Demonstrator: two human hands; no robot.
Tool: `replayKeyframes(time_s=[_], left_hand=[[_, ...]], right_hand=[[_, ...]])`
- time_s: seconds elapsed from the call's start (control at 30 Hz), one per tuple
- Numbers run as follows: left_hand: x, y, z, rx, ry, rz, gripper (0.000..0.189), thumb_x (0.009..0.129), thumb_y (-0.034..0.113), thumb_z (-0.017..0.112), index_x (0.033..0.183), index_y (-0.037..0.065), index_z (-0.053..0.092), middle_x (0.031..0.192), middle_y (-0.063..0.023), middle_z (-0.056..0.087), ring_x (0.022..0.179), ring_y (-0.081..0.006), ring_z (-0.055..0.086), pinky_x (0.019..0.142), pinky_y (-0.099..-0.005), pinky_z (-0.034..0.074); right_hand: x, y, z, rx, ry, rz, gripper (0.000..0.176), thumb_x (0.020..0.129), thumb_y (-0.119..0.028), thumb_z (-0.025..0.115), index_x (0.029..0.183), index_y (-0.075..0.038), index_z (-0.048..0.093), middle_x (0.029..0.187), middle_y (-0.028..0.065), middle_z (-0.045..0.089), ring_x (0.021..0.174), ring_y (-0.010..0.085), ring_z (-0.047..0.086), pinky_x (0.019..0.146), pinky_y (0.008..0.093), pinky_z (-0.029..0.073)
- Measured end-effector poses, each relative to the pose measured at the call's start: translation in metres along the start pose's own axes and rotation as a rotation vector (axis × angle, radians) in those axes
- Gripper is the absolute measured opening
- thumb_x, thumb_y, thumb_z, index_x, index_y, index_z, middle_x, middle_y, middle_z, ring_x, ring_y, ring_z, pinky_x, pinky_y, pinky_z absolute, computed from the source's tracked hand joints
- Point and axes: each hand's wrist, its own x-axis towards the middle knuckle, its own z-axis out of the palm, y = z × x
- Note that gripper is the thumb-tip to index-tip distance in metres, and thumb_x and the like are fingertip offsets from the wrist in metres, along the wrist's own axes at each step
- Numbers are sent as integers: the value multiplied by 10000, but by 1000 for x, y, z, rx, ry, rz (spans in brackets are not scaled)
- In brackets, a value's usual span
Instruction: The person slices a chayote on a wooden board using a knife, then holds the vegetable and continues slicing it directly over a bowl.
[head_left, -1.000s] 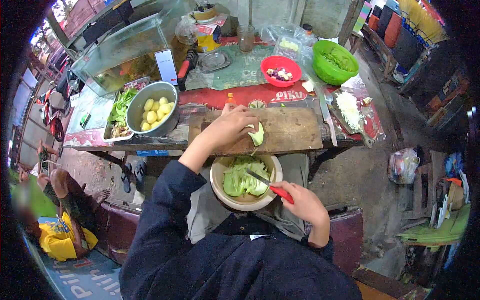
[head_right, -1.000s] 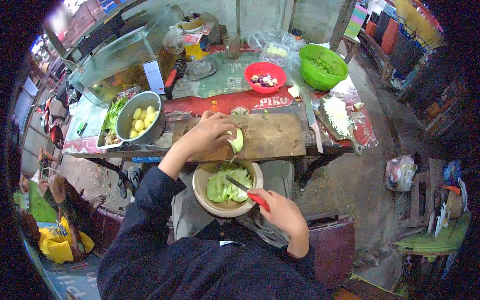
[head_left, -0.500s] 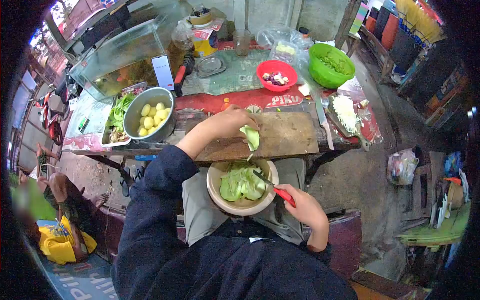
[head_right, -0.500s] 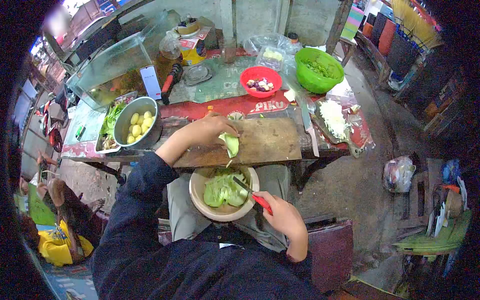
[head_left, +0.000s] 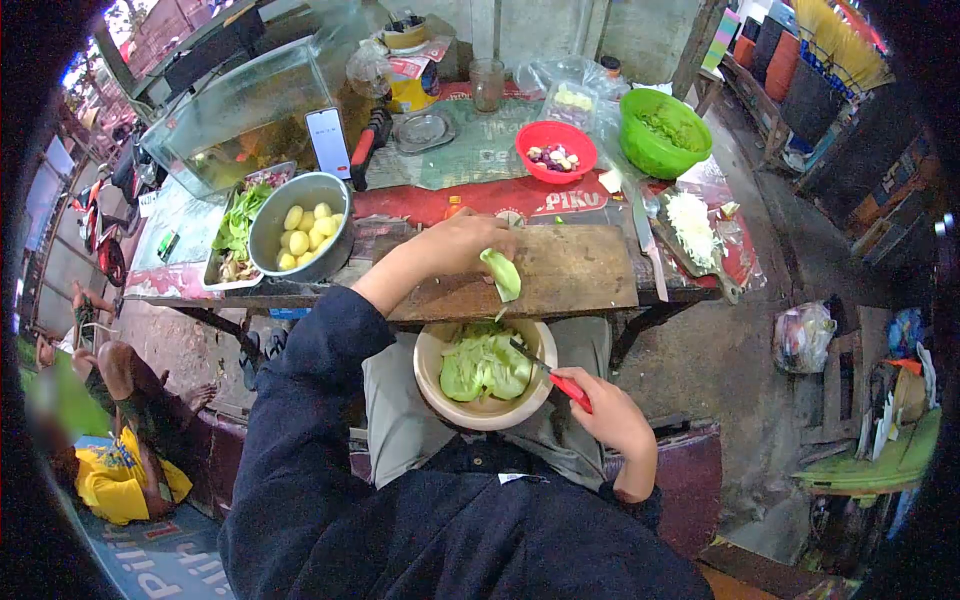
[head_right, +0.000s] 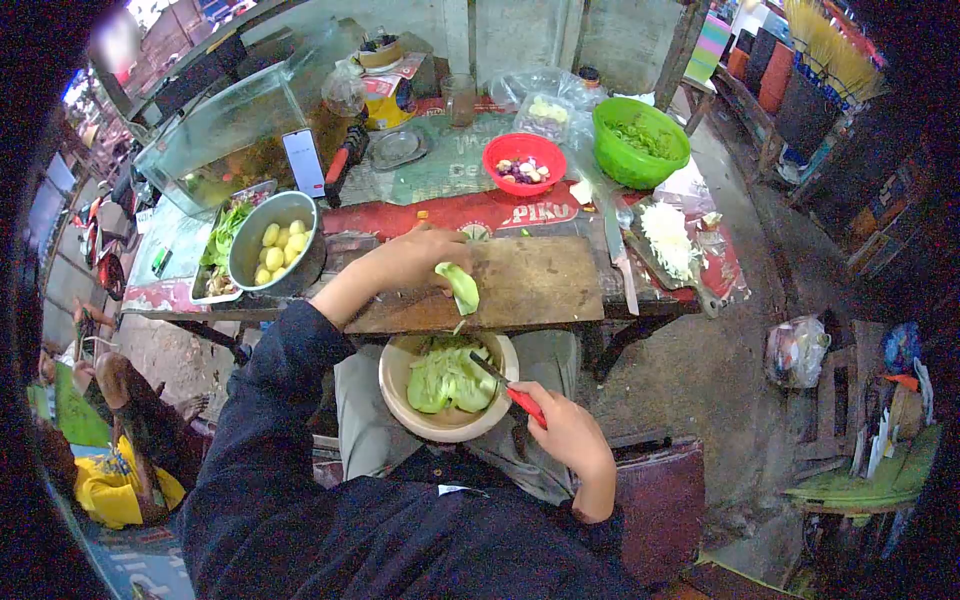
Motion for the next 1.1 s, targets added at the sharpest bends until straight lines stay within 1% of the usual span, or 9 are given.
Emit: replayKeyframes(time_s=[0.13,0.23,0.43,0.53,0.6,0.63,0.77,0.93,1.1], left_hand=[[-6,-7,11,88,165,108,304,776,170,798,1046,160,657,1032,-32,673,1063,-254,651,899,-472,445],[-19,-1,8,-30,94,45,312,775,156,799,1049,148,651,1023,-56,668,1051,-284,650,907,-472,442],[-74,26,20,-137,283,-190,295,801,150,779,1082,111,698,1017,-97,682,1042,-334,638,877,-453,506],[-92,27,53,-86,441,-225,344,837,121,740,1180,133,723,1008,-92,686,1008,-321,643,860,-427,534],[-97,33,72,-26,582,-228,412,866,80,699,1267,170,710,1034,-80,683,995,-298,634,876,-413,529],[-98,36,77,60,601,-223,421,880,53,674,1284,168,703,1083,-71,671,991,-284,619,885,-413,517],[-98,42,76,210,629,-241,426,878,74,685,1295,158,697,1121,-70,656,1002,-281,613,891,-411,506],[-103,49,75,-140,718,-441,397,906,84,692,1301,120,687,1146,-117,676,1044,-329,641,913,-405,520],[-125,38,70,-298,731,-388,327,903,65,701,1230,67,713,1146,-154,710,1040,-335,686,894,-378,549]], right_hand=[[-1,-2,0,19,-5,5,520,883,-97,619,1379,-205,505,1073,224,678,979,437,658,828,504,526],[-2,-1,-2,27,-11,8,514,883,-91,620,1374,-192,511,1090,225,676,993,437,654,836,504,523],[-4,-16,-17,130,-84,15,529,910,-83,611,1420,-157,488,1170,231,666,1066,424,651,898,461,524],[8,-27,-8,283,-39,-97,496,969,-103,579,1447,-117,448,1274,233,634,1148,423,631,959,451,505],[25,-34,13,283,222,-117,478,1032,-118,519,1497,-116,409,1325,232,599,1220,415,604,1021,407,464],[34,-37,21,273,231,-147,484,1043,-113,476,1512,-98,360,1409,244,539,1291,430,549,1065,440,433],[58,-54,47,255,229,-88,494,1046,-108,453,1517,-72,306,1452,271,486,1311,464,508,1079,496,419],[62,-63,65,236,250,-69,500,1048,-107,448,1517,-51,282,1449,326,455,1313,504,481,1084,506,412],[69,-67,72,200,317,-106,492,1042,-89,450,1505,-42,290,1427,338,462,1291,506,494,1067,520,417]])
